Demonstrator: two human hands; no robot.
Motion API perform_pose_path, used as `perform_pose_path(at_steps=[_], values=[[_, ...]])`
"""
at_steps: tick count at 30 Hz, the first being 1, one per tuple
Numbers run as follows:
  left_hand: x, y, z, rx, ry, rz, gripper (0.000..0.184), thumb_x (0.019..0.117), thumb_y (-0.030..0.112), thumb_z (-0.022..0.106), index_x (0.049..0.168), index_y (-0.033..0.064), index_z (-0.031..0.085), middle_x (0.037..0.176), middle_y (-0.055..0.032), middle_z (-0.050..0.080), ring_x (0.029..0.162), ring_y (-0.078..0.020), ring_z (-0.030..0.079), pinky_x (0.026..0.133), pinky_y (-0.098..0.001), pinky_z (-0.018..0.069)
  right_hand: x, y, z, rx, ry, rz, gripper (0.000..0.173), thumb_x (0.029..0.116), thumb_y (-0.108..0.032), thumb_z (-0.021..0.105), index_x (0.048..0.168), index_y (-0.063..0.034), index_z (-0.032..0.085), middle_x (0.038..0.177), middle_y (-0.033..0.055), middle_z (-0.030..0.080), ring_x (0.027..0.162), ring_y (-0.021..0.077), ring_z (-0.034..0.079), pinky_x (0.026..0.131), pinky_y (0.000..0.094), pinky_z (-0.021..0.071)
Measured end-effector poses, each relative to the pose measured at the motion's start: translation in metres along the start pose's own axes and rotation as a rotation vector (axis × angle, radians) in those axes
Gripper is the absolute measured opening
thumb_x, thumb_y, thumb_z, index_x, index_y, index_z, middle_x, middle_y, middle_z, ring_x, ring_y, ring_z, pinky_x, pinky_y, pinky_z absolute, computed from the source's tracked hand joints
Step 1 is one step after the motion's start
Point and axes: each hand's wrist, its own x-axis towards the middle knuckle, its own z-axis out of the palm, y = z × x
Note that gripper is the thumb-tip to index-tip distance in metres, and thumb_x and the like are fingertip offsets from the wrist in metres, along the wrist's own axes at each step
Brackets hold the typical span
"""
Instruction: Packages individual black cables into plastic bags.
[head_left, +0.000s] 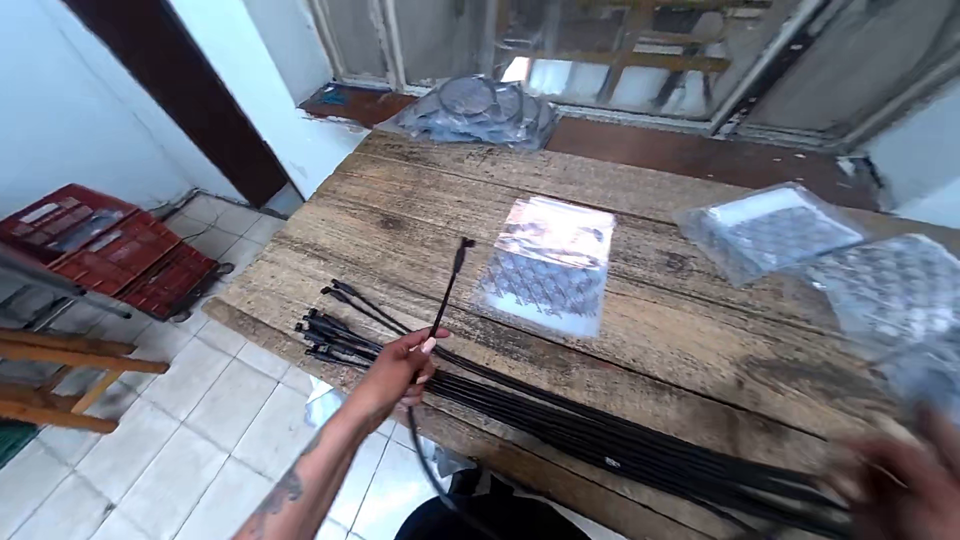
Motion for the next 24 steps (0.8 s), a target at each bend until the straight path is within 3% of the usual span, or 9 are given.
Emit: perform_pose_path(at_steps=[2,5,8,10,13,16,19,21,24], values=[[0.001,0.011,0.006,0.333,-0.156,0.026,0.036,0.1109,0.021,0.042,0.142,0.0142,0.057,0.068,0.0016,0.056,0.046,-0.0040,0.043,0.044,-0.0199,0.0384,0.012,-0.020,0.066,-0.206,-0.122,-0.173,0.051,0.1093,-0.011,0.037,0.159,-0.0059,0.026,0.079,-0.0002,0.066,0.052,0.0054,0.059,0.046,0.0235,0.0522],[0.004,0.008,0.021,0.672,-0.375,0.109,0.036,0.1098,0.025,0.047,0.143,0.0180,0.059,0.076,0.0001,0.065,0.053,-0.0055,0.050,0.051,-0.0236,0.0432,0.025,-0.024,0.135,-0.618,-0.369,-0.667,0.047,0.1084,-0.011,0.042,0.155,-0.0041,0.040,0.089,0.0094,0.075,0.064,0.0180,0.071,0.060,0.0392,0.0615],[-0.001,0.013,0.030,0.757,-0.563,0.287,0.035,0.1077,0.023,0.051,0.140,0.0165,0.063,0.078,0.0025,0.066,0.060,-0.0021,0.052,0.060,-0.0211,0.0470,0.018,-0.005,0.168,-0.839,-0.529,-0.960,0.041,0.1055,-0.015,0.047,0.145,-0.0092,0.058,0.076,0.0066,0.071,0.056,0.0241,0.065,0.052,0.0473,0.0544],[-0.004,0.017,0.032,0.757,-0.482,0.372,0.033,0.1081,0.021,0.049,0.135,0.0136,0.067,0.080,0.0036,0.068,0.059,-0.0010,0.050,0.060,-0.0209,0.0451,0.004,0.008,0.163,-0.864,-0.631,-0.946,0.038,0.1036,-0.016,0.049,0.137,-0.0115,0.065,0.066,0.0035,0.067,0.051,0.0223,0.063,0.049,0.0457,0.0543],[-0.005,0.001,0.033,0.573,-0.099,0.384,0.027,0.1074,0.024,0.053,0.120,0.0115,0.072,0.082,0.0034,0.075,0.050,-0.0015,0.056,0.050,-0.0206,0.0490,-0.007,0.028,0.143,-0.837,-0.741,-0.842,0.039,0.1054,-0.019,0.044,0.139,-0.0127,0.064,0.067,0.0002,0.067,0.054,0.0163,0.063,0.054,0.0401,0.0568],[-0.019,-0.054,0.039,0.308,0.125,0.341,0.033,0.1016,0.030,0.061,0.126,0.0088,0.070,0.081,0.0022,0.073,0.057,-0.0061,0.062,0.052,-0.0244,0.0527,-0.014,0.040,0.117,-0.917,-0.678,-0.855,0.052,0.1056,-0.046,0.049,0.140,-0.0096,0.062,0.073,0.0050,0.067,0.054,0.0198,0.061,0.050,0.0404,0.0538],[-0.034,-0.103,0.071,0.054,0.133,0.477,0.034,0.1031,0.030,0.058,0.121,0.0019,0.061,0.082,0.0057,0.068,0.061,-0.0001,0.060,0.052,-0.0178,0.0499,-0.029,0.049,0.099,-1.107,-0.560,-0.912,0.101,0.0852,-0.084,0.045,0.142,-0.0017,0.056,0.082,0.0107,0.067,0.059,0.0262,0.063,0.046,0.0438,0.0515],[-0.022,-0.099,0.102,-0.040,0.232,0.552,0.030,0.1080,0.033,0.048,0.110,0.0034,0.052,0.074,0.0076,0.060,0.059,0.0010,0.054,0.054,-0.0176,0.0478,-0.048,0.052,0.092,-1.126,-0.582,-0.762,0.132,0.0645,-0.099,0.048,0.150,0.0018,0.046,0.114,0.0249,0.067,0.089,0.0396,0.068,0.067,0.0570,0.0559],[0.006,-0.060,0.154,-0.095,0.365,0.504,0.027,0.1043,0.025,0.046,0.111,-0.0001,0.053,0.071,0.0059,0.054,0.060,-0.0016,0.052,0.057,-0.0205,0.0470,-0.067,0.049,0.084,-0.995,-0.670,-0.392,0.153,0.0483,-0.092,0.069,0.158,0.0067,0.027,0.150,0.0405,0.039,0.121,0.0577,0.054,0.089,0.0713,0.0478]])
